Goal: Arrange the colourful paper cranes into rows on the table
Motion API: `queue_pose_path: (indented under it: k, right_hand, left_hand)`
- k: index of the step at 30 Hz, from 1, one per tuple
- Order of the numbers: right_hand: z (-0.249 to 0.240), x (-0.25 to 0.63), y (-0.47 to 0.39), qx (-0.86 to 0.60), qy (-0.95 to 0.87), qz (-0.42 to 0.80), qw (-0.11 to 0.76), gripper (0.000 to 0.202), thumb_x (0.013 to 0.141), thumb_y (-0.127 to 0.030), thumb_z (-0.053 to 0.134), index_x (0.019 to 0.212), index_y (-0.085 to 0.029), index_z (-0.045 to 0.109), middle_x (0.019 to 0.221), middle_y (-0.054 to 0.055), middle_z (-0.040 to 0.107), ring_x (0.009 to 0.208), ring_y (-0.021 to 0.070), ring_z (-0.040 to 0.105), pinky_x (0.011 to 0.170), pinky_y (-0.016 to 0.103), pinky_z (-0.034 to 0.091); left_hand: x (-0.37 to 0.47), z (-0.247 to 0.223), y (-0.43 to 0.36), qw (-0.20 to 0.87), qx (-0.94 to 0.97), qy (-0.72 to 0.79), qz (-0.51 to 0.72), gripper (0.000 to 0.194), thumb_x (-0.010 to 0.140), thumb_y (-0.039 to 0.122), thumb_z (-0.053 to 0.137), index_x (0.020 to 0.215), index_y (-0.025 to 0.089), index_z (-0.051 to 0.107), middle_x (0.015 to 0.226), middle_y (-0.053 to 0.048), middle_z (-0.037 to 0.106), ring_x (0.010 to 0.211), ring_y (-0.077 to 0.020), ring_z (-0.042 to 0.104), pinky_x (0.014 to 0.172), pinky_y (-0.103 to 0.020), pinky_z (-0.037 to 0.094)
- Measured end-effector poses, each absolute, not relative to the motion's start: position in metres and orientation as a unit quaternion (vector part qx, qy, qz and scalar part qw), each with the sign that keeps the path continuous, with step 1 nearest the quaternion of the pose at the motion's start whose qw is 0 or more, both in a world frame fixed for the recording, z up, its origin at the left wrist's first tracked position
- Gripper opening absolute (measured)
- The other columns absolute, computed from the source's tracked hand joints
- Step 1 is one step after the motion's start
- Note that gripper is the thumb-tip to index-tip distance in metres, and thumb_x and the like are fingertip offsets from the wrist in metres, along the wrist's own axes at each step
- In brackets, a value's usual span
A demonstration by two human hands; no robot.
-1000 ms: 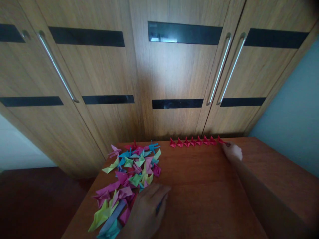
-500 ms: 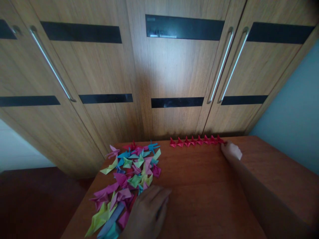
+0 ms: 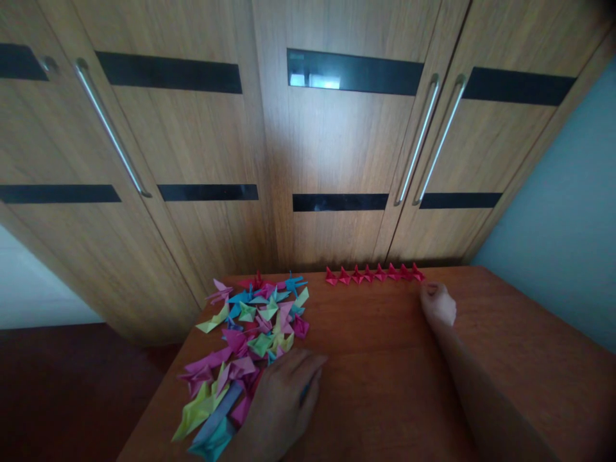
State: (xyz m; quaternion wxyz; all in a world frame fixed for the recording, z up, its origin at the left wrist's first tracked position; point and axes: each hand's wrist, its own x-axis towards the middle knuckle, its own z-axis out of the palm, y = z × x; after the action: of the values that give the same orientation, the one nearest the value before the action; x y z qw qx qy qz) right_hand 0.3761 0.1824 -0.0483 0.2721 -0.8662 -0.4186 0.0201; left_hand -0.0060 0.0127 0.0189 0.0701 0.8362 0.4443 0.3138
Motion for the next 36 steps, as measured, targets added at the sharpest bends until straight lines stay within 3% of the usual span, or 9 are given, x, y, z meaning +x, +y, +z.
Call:
queue_pose_path:
  k: [7, 12, 17, 26, 31, 36]
  right_hand:
    - [-0.049, 0.318, 0.135, -0.809, -0.519, 0.053, 0.269, 0.023, 0.084, -0.035, 0.047, 0.093, -0.024, 0.065, 0.081, 0.005, 0.069, 0.073, 0.0186, 0.064, 0.059, 0.023, 0.038]
    - [-0.051, 0.268, 0.093, -0.708, -0.663, 0.079, 0.231, 0.018, 0.087, -0.03, 0.044, 0.088, -0.027, 0.061, 0.077, -0.001, 0.068, 0.07, 0.0148, 0.062, 0.056, 0.021, 0.032]
    - [-0.047, 0.25, 0.074, -0.668, -0.709, 0.069, 0.213, 0.015, 0.086, -0.025, 0.045, 0.088, -0.027, 0.06, 0.081, -0.002, 0.067, 0.071, 0.0139, 0.062, 0.056, 0.021, 0.032]
    - [-0.046, 0.256, 0.077, -0.652, -0.702, 0.123, 0.259, 0.016, 0.084, -0.026, 0.045, 0.085, -0.027, 0.061, 0.078, -0.003, 0.068, 0.072, 0.0141, 0.062, 0.057, 0.02, 0.035]
    - [-0.045, 0.256, 0.077, -0.652, -0.701, 0.126, 0.26, 0.016, 0.083, -0.025, 0.046, 0.084, -0.026, 0.062, 0.075, -0.003, 0.068, 0.07, 0.0145, 0.062, 0.057, 0.021, 0.036]
    - [-0.047, 0.258, 0.079, -0.649, -0.702, 0.129, 0.261, 0.016, 0.083, -0.027, 0.046, 0.084, -0.026, 0.062, 0.074, -0.003, 0.067, 0.068, 0.014, 0.062, 0.056, 0.021, 0.035]
  left_hand:
    - [-0.011, 0.031, 0.014, 0.038, 0.83, 0.459, 0.314, 0.025, 0.087, 0.015, 0.044, 0.105, 0.022, 0.061, 0.097, -0.005, 0.066, 0.09, -0.0178, 0.062, 0.082, -0.033, 0.052]
    - [-0.027, 0.027, 0.004, -0.016, 0.817, 0.469, 0.336, 0.023, 0.088, 0.02, 0.046, 0.106, 0.021, 0.061, 0.1, -0.006, 0.066, 0.093, -0.019, 0.063, 0.084, -0.034, 0.052]
    - [-0.06, 0.015, -0.007, -0.072, 0.8, 0.497, 0.329, 0.025, 0.089, 0.022, 0.045, 0.108, 0.021, 0.061, 0.102, -0.007, 0.066, 0.095, -0.0198, 0.063, 0.084, -0.034, 0.052]
    - [-0.112, 0.007, -0.035, -0.166, 0.771, 0.534, 0.303, 0.027, 0.09, 0.03, 0.045, 0.109, 0.021, 0.062, 0.107, -0.008, 0.065, 0.097, -0.0212, 0.062, 0.085, -0.035, 0.052]
    - [-0.109, -0.01, -0.061, -0.182, 0.765, 0.532, 0.313, 0.025, 0.089, 0.029, 0.046, 0.105, 0.022, 0.063, 0.102, -0.007, 0.067, 0.092, -0.0206, 0.063, 0.082, -0.034, 0.053]
    - [-0.091, -0.015, -0.074, -0.171, 0.793, 0.521, 0.266, 0.027, 0.086, 0.028, 0.049, 0.11, 0.024, 0.062, 0.11, -0.007, 0.065, 0.098, -0.0217, 0.062, 0.083, -0.035, 0.053]
